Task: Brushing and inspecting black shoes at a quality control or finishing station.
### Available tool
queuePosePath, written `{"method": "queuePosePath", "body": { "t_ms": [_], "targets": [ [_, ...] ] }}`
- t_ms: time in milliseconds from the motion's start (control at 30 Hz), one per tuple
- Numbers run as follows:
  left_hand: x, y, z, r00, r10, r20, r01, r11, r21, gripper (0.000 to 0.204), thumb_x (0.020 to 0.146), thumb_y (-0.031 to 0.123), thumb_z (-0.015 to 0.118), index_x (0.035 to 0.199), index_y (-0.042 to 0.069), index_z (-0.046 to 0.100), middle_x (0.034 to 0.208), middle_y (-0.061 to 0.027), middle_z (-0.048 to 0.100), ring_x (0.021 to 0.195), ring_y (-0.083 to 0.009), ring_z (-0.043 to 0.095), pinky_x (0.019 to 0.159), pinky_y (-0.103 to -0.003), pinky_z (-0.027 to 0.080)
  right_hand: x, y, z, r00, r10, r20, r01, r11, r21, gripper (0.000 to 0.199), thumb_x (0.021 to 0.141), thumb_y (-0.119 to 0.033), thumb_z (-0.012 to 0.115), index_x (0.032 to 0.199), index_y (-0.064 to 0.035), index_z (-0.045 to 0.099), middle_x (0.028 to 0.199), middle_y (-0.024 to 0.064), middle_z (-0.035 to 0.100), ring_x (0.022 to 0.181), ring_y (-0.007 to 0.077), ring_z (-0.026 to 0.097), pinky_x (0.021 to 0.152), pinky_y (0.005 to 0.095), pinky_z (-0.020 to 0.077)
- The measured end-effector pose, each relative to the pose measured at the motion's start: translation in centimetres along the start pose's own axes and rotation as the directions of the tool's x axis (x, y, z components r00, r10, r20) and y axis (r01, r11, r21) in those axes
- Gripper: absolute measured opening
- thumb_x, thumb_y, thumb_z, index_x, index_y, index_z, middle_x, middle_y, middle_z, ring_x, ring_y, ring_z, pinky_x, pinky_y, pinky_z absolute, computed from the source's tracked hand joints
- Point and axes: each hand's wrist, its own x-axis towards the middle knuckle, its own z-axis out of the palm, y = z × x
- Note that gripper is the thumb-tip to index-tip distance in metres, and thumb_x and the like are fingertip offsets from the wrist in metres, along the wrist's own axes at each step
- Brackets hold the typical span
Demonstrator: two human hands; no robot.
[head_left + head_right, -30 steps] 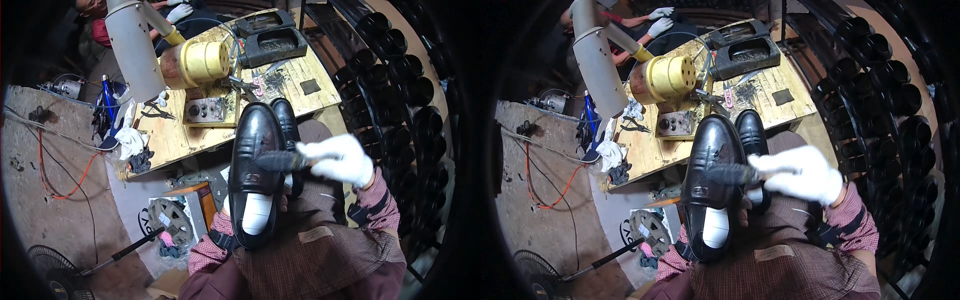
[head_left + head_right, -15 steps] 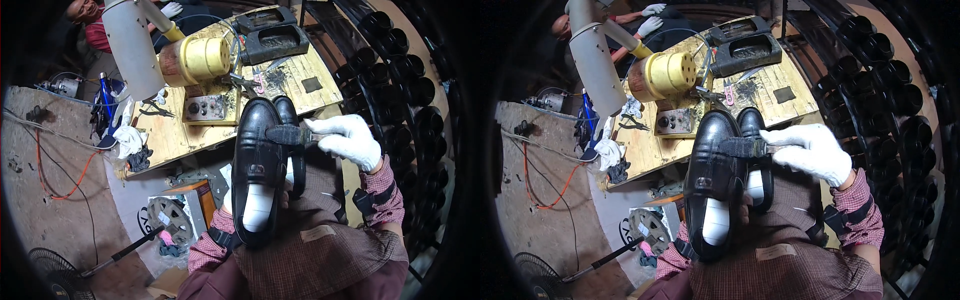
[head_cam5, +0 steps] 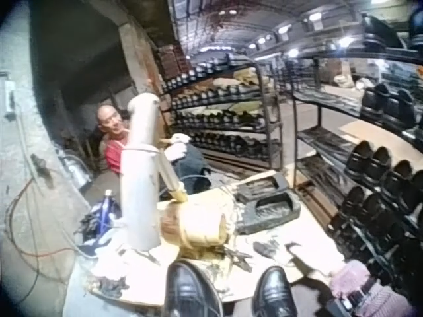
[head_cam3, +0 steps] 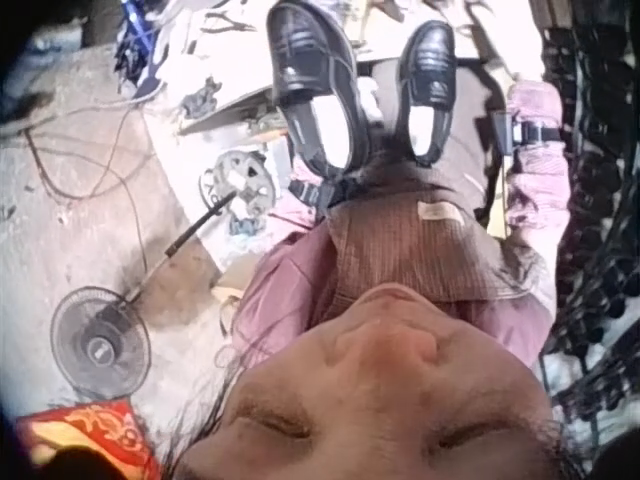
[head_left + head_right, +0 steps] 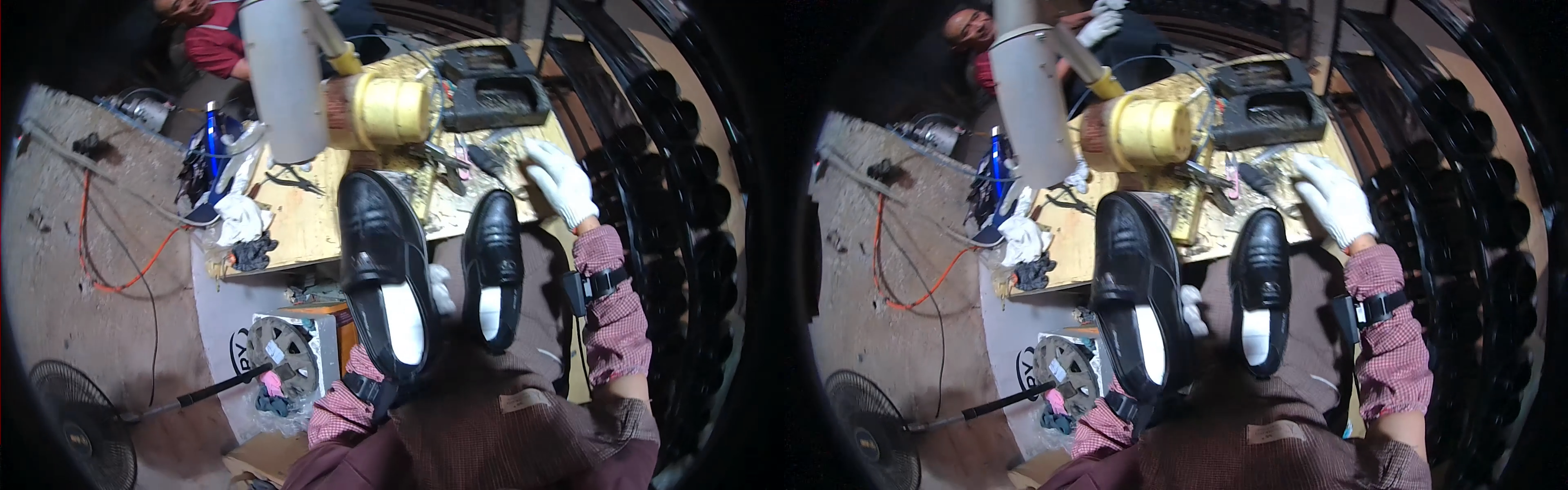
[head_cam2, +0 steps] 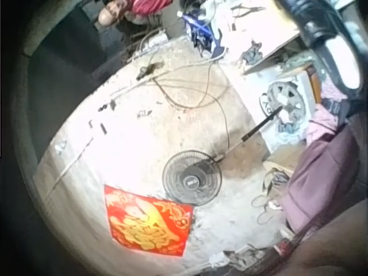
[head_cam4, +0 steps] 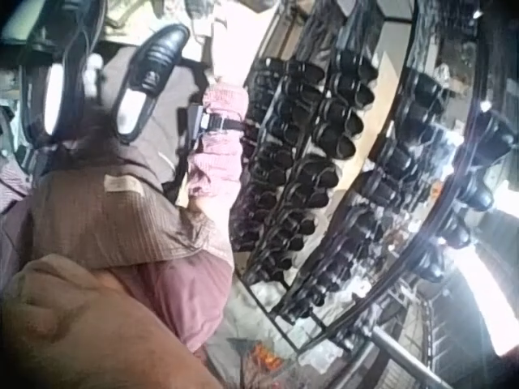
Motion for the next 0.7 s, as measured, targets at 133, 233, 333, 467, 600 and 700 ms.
{"method": "queuePosePath", "body": {
  "t_ms": [133, 233, 333, 467, 600, 700],
  "targets": [
    [0.8, 3.8, 3.2, 0.904, 0.365, 0.221, -0.400, 0.907, 0.136, 0.049, 0.106, 0.027, 0.055, 0.136, -0.012, 0.049, 0.110, -0.0169, 0.062, 0.099, -0.0260, 0.065, 0.088, -0.039, 0.058, -1.7, 4.6, 2.0, 0.982, -0.054, 0.183, 0.115, 0.931, -0.346, 0.060, 0.092, -0.028, 0.068, 0.149, -0.0170, 0.053, 0.149, 0.0140, 0.057, 0.137, 0.0394, 0.051, 0.114, 0.0456, 0.0409],
    [0.3, 5.2, 0.0, 0.928, 0.273, 0.253, -0.313, 0.941, 0.130, 0.062, 0.103, 0.037, 0.059, 0.140, -0.012, 0.045, 0.121, -0.0194, 0.061, 0.104, -0.0305, 0.065, 0.095, -0.044, 0.057, -2.0, 2.9, -0.3, 0.963, 0.058, 0.265, 0.006, 0.972, -0.233, 0.065, 0.085, -0.027, 0.077, 0.146, -0.0164, 0.056, 0.125, 0.0156, 0.068, 0.118, 0.0390, 0.062, 0.105, 0.0472, 0.0466],
    [-1.5, 1.1, 0.4, 0.968, 0.093, 0.232, -0.147, 0.963, 0.228, 0.088, 0.091, 0.068, 0.063, 0.142, -0.002, 0.049, 0.126, -0.0238, 0.063, 0.107, -0.0357, 0.066, 0.096, -0.046, 0.057, -4.3, 4.1, -1.3, 0.951, 0.295, 0.087, -0.285, 0.952, -0.108, 0.045, 0.087, -0.021, 0.073, 0.131, -0.0109, 0.067, 0.114, 0.0165, 0.069, 0.107, 0.0365, 0.066, 0.095, 0.0435, 0.0521],
    [-3.1, -1.3, -0.3, 0.983, -0.169, 0.070, 0.118, 0.878, 0.464, 0.083, 0.096, 0.062, 0.060, 0.145, -0.002, 0.044, 0.132, -0.0250, 0.059, 0.112, -0.0352, 0.066, 0.094, -0.048, 0.058, -2.8, -12.0, -5.9, 0.994, 0.109, -0.033, -0.062, 0.761, 0.646, 0.038, 0.089, -0.006, 0.064, 0.127, -0.0069, 0.071, 0.121, 0.0153, 0.072, 0.108, 0.0292, 0.069, 0.097, 0.0366, 0.0533],
    [-3.1, -2.9, 2.5, 0.981, -0.159, -0.109, 0.173, 0.976, 0.134, 0.061, 0.106, 0.049, 0.052, 0.141, -0.001, 0.048, 0.129, -0.0238, 0.061, 0.109, -0.0342, 0.067, 0.090, -0.045, 0.060, -4.1, -19.9, -8.2, 0.937, -0.347, 0.039, 0.329, 0.914, 0.239, 0.039, 0.088, -0.005, 0.062, 0.127, -0.0101, 0.069, 0.106, 0.0084, 0.074, 0.087, 0.0242, 0.072, 0.079, 0.0373, 0.0578],
    [-4.2, -4.1, 2.3, 0.979, -0.180, -0.096, 0.194, 0.969, 0.154, 0.060, 0.106, 0.048, 0.052, 0.140, -0.001, 0.048, 0.128, -0.0234, 0.061, 0.109, -0.0339, 0.067, 0.091, -0.045, 0.060, -8.8, -20.4, -6.5, 0.979, -0.201, 0.032, 0.139, 0.775, 0.616, 0.029, 0.083, 0.003, 0.070, 0.108, -0.0081, 0.077, 0.100, 0.0102, 0.077, 0.081, 0.0210, 0.073, 0.072, 0.0309, 0.0582]
  ]
}}
